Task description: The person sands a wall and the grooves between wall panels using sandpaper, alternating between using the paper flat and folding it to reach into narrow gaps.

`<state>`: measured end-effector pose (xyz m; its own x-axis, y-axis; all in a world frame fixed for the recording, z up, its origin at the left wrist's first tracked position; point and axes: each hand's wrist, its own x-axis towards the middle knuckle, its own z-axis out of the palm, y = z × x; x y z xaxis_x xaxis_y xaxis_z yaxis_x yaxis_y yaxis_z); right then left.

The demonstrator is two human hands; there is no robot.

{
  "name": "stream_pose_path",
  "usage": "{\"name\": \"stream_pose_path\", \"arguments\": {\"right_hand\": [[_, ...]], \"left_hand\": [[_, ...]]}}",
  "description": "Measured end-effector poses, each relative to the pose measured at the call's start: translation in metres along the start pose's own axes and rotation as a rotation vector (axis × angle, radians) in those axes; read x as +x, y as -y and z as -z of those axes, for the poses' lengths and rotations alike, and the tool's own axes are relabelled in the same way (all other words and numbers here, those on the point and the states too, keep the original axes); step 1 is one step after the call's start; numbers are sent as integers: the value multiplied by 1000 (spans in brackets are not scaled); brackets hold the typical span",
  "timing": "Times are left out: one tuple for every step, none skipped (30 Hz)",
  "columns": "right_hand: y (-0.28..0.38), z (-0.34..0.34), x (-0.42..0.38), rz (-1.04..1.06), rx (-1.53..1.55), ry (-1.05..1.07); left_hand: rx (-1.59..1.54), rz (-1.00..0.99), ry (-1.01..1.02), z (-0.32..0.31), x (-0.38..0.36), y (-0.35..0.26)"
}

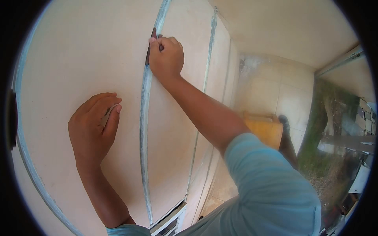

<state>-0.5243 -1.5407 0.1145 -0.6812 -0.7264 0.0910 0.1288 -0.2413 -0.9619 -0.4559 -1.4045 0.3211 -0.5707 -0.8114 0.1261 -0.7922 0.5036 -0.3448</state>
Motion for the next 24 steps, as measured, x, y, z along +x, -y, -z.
{"name": "stream_pose_path", "arguments": {"right_hand": [[-2, -9, 28, -30, -1, -16], [-4, -14, 51, -15, -35, -37], [-4, -13, 54, -21, -38, -33], [-2, -12, 55, -55, -15, -5], [0, -11, 57, -84, 7, 19], [-1, -4, 36, -54, 1, 60], [3, 6, 5, -41, 32, 88], [1, 15, -31, -47, 95, 110], [1, 28, -66, -23, 138, 170], [2, 40, -91, 13, 131, 198], [5, 46, -101, 53, 127, 223], [2, 40, -91, 59, 131, 218], [-1, 30, -71, 17, 117, 147], [-4, 19, -48, -29, 102, 79], [-5, 7, -11, -105, 86, 67], [-6, -5, 28, -107, 31, 52], [-3, -15, 63, -120, -7, 15], [-9, -24, 92, -76, -48, -27], [-12, -28, 115, -90, -113, -4], [-6, -21, 117, -151, -104, 64], [2, -15, 115, -206, -95, 128], [0, -14, 100, -115, -72, 85], [-6, -12, 73, -23, -49, 42], [-10, -5, 37, -6, 10, 67]], "left_hand": [[7, 8, 17, 1, 1, -1], [15, 19, 33, 2, 1, -1], [13, 22, 40, 1, 0, -1], [17, 20, 37, 2, 0, -1], [18, 15, 29, 2, 1, -1], [14, 16, 24, 1, 1, -1], [20, 12, 15, 0, 0, 0], [27, 8, 7, -1, 0, 1], [27, 6, 5, -1, 1, 1], [25, 4, 11, -1, 0, 1], [26, 1, 13, 0, 1, 1], [29, -4, 6, 0, 1, 1], [27, -7, 9, -1, 1, 1], [25, -7, 16, -1, 0, 1], [28, -3, 18, -1, 0, 2], [26, 1, 14, -1, 0, 2], [22, 5, 13, -1, 0, 2], [22, 13, 14, -2, 0, 3], [30, 3, 8, -3, 0, 3], [37, -6, 3, -2, 0, 3], [35, 1, 1, -1, 0, 2], [17, 16, 27, 1, 1, 1], [-2, 29, 51, 3, 2, 0], [-4, 32, 41, 4, 3, -1]]}}
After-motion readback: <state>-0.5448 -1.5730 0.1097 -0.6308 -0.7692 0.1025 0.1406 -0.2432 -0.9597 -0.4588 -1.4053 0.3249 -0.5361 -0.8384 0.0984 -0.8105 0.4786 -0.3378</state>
